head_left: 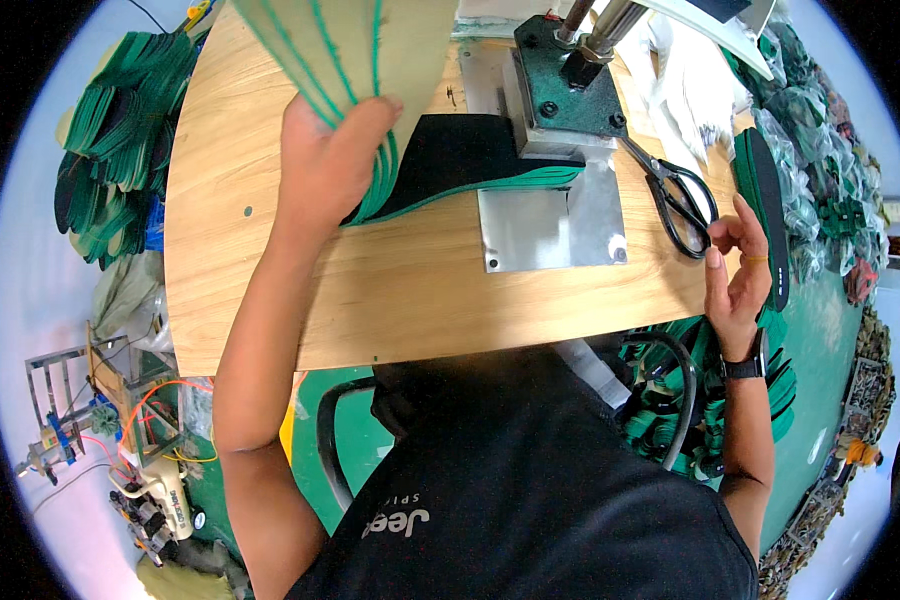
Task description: The person prepares shoe insoles by handling a stack of green and black components, placing them individually under a machine press, and using scissors to cut circular labels from a strip.
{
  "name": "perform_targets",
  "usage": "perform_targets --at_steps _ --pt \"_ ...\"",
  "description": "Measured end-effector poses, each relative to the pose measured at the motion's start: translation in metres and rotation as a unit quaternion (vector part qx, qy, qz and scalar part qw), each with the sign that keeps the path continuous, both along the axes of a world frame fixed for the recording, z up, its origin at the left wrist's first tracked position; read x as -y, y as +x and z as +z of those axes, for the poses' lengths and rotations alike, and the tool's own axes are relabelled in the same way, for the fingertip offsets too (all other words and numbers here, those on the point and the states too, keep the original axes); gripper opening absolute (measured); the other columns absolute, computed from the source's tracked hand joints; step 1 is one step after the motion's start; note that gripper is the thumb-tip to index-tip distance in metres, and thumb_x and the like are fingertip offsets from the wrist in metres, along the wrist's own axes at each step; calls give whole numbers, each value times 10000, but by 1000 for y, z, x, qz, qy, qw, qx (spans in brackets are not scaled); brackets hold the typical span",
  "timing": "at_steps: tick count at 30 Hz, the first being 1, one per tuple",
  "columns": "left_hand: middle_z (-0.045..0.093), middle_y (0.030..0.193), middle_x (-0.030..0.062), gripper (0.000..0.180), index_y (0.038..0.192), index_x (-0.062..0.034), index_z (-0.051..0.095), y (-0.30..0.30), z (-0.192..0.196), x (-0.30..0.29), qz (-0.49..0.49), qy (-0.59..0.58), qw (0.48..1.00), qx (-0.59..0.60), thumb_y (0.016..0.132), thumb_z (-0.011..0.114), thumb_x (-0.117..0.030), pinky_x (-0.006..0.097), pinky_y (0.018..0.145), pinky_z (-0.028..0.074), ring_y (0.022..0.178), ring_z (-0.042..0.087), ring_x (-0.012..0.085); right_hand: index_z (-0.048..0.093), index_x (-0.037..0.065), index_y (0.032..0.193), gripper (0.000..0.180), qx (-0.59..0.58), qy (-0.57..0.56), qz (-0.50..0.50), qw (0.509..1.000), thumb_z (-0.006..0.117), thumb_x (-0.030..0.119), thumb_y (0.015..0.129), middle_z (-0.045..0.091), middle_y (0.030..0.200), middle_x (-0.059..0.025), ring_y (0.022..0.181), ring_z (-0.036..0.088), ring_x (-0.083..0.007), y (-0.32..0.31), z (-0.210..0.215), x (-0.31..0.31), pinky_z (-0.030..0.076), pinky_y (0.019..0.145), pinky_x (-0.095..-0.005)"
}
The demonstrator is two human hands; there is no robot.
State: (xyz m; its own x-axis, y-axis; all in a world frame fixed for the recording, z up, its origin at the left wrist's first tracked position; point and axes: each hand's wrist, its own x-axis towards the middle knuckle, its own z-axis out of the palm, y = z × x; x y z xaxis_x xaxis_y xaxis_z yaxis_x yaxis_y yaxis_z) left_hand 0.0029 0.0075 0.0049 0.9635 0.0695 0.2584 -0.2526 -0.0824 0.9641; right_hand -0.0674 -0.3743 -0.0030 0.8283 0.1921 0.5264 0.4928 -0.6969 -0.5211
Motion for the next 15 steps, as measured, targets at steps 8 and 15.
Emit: perform_targets --at_steps 8,15 --pt "590 790 0 179 937 -8 596 6 -4 1 -38 31 999 11 809 604 -131 255 661 445 729 508 76 510 -8 1243 444 54 -99 -8 994 640 54 823 620 1014 -159 919 589 -267 34 3 -32 464 805 -353" --pt "590 775 12 200 916 4 587 1 2 4 -12 88 995 35 796 615 -153 273 680 454 730 507 94 606 -34 1030 279 64 -244 -10 968 632 93 782 635 912 -192 870 569 -357 78 -2 -54 450 803 -421"
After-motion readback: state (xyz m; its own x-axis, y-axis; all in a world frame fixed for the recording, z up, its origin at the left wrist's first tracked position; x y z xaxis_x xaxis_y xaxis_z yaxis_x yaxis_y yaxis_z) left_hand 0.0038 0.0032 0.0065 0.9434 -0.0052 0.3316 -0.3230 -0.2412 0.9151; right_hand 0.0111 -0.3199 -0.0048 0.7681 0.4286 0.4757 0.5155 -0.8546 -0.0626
